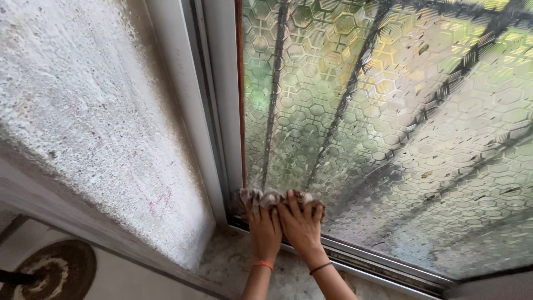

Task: The person wipes a textured glass window using a cloth. They move the cloth across the surface in repeated strokes, covering different sections of the window.

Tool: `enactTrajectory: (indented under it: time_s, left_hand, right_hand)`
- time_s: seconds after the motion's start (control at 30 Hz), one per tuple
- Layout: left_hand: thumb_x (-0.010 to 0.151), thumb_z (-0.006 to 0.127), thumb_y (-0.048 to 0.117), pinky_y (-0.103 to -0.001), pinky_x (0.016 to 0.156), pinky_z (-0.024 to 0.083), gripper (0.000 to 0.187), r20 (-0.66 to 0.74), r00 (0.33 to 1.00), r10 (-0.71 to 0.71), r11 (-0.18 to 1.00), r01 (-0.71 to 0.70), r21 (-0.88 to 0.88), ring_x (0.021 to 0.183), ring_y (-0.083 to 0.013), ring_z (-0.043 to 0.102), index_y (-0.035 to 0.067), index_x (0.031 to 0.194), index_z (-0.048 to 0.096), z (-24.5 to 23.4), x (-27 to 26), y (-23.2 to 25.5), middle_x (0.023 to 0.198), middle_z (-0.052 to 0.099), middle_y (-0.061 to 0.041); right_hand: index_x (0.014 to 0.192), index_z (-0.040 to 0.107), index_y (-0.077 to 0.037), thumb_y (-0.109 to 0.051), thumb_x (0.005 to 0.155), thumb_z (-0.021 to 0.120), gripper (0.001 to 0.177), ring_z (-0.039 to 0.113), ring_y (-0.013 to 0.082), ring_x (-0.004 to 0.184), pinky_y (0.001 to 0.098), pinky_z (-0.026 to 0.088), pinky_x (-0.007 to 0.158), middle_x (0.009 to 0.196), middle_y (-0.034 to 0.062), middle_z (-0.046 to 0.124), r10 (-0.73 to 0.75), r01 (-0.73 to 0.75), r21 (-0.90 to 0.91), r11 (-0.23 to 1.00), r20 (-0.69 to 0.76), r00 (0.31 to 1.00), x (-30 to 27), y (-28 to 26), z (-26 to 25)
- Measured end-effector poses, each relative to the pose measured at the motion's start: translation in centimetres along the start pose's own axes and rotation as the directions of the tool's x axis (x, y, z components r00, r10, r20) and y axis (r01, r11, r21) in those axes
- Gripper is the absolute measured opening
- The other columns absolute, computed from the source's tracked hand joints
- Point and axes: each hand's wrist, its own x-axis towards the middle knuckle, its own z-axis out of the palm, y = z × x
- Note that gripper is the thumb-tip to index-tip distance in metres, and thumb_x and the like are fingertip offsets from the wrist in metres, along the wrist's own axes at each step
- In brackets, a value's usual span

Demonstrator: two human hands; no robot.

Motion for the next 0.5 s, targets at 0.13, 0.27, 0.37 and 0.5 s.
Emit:
enactTrajectory:
  time_s: [0.13, 0.27, 0.37, 0.5]
  left_hand:
    - [0.107, 0.051, 0.032, -0.059, 0.123, 0.026, 0.051, 0.320, 0.938, -0.136, 0.991, 0.122, 0.061, 0.142, -0.0460, 0.036, -0.005, 0.141, 0.050, 3.6, -4.0, 1.8, 0.143, 0.049, -0.026]
    - [0.105, 0.051, 0.037, -0.071, 0.119, 0.017, 0.054, 0.262, 0.956, 0.129, 0.992, -0.125, -0.030, 0.140, -0.0463, 0.038, -0.001, 0.143, 0.052, 4.0, -3.0, 6.4, 0.135, 0.055, -0.021]
    - [0.103, 0.051, 0.038, -0.074, 0.119, 0.015, 0.049, 0.023, 0.955, 0.294, 0.955, -0.295, 0.023, 0.145, -0.0507, 0.036, 0.003, 0.137, 0.056, 2.5, 0.7, 8.7, 0.135, 0.056, -0.021]
    - [0.106, 0.053, 0.037, -0.066, 0.123, 0.024, 0.046, -0.087, 0.976, 0.198, 0.980, -0.196, 0.027, 0.145, -0.0483, 0.038, 0.001, 0.134, 0.056, -0.8, 5.4, 6.3, 0.138, 0.054, -0.025]
  right_hand:
    - [0.129, 0.065, -0.028, -0.034, 0.089, 0.057, 0.041, 0.021, 0.0557, 0.143, 0.0775, 0.006, 0.115, 0.158, 0.0166, 0.035, 0.203, -0.191, -0.107, 0.976, 0.115, 0.972, -8.2, 5.2, 1.8]
    - [0.124, 0.059, -0.005, -0.038, 0.100, 0.052, 0.041, -0.006, 0.0680, 0.150, 0.0827, -0.003, 0.117, 0.166, 0.0338, 0.009, 0.303, -0.308, 0.016, 0.951, -0.221, 0.927, -9.5, 7.8, 0.6]
    - [0.133, 0.058, -0.001, -0.040, 0.105, 0.052, 0.049, -0.013, 0.0690, 0.149, 0.0858, -0.009, 0.116, 0.167, 0.0345, -0.004, 0.289, -0.305, 0.024, 0.952, -0.401, 0.869, -4.4, 7.0, -1.4]
    - [0.125, 0.063, -0.012, -0.037, 0.103, 0.053, 0.035, -0.018, 0.0695, 0.145, 0.0854, -0.014, 0.107, 0.167, 0.0363, -0.001, 0.269, -0.278, 0.026, 0.960, -0.364, 0.892, 2.7, 2.5, -3.5]
